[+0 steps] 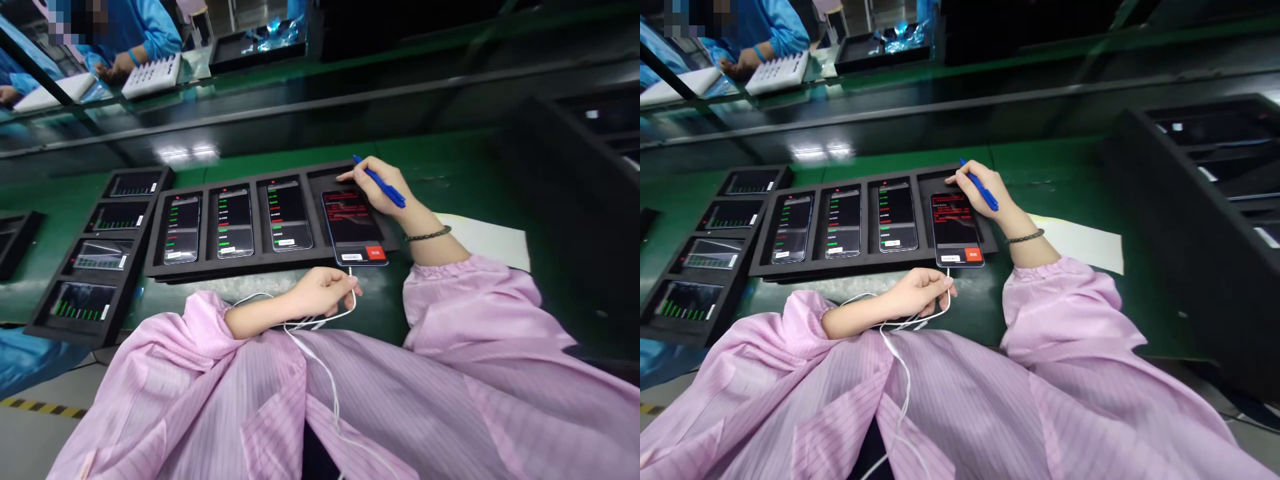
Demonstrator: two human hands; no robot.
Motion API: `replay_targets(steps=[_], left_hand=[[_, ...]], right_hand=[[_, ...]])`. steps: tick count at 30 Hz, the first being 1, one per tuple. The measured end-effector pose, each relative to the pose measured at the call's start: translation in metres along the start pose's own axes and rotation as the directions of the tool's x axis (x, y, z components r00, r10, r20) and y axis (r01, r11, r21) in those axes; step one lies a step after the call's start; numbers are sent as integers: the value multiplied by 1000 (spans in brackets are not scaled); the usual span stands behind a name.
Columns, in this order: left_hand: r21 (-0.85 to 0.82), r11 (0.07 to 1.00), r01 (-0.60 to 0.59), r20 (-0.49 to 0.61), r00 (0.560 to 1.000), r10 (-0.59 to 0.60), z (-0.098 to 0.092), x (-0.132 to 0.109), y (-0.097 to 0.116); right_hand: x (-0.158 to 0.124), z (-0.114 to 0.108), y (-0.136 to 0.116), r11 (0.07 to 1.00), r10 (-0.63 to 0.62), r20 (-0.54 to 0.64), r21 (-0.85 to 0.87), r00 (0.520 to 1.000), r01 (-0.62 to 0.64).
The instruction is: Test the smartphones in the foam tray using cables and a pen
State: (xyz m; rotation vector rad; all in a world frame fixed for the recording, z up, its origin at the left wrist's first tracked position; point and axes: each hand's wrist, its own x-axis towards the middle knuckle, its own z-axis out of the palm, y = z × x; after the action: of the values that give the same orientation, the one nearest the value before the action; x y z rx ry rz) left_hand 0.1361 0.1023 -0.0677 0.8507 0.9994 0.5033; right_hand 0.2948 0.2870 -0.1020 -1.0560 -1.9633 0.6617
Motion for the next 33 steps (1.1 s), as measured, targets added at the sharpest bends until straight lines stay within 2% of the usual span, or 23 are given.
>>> replay_targets(steps=[5, 12, 18, 27, 31, 33], left_hand=[[-12, 1000, 15, 22, 1000, -14, -2, 5, -4], [-36, 999, 25, -49, 998, -27, -5, 6, -5], [-24, 999, 39, 75, 997, -37, -7, 6, -10], [-31, 999, 21, 19, 1000, -21, -7, 5, -7], [-118, 993, 23, -68, 997, -32, -2, 6, -4], [-176, 984, 37, -95, 994, -54, 2, 7, -5]], right_hand=[[5, -1, 11, 978, -113, 78, -166, 990, 125], [6, 2, 20, 937, -102, 155, -317, 983, 147], [5, -3, 9, 929, -33, 212, -354, 977, 108], [4, -3, 1, 908, -28, 195, -406, 980, 107], [7, -4, 2, 904, -30, 238, -408, 971, 128], [5, -3, 3, 912, -65, 215, -383, 974, 145]])
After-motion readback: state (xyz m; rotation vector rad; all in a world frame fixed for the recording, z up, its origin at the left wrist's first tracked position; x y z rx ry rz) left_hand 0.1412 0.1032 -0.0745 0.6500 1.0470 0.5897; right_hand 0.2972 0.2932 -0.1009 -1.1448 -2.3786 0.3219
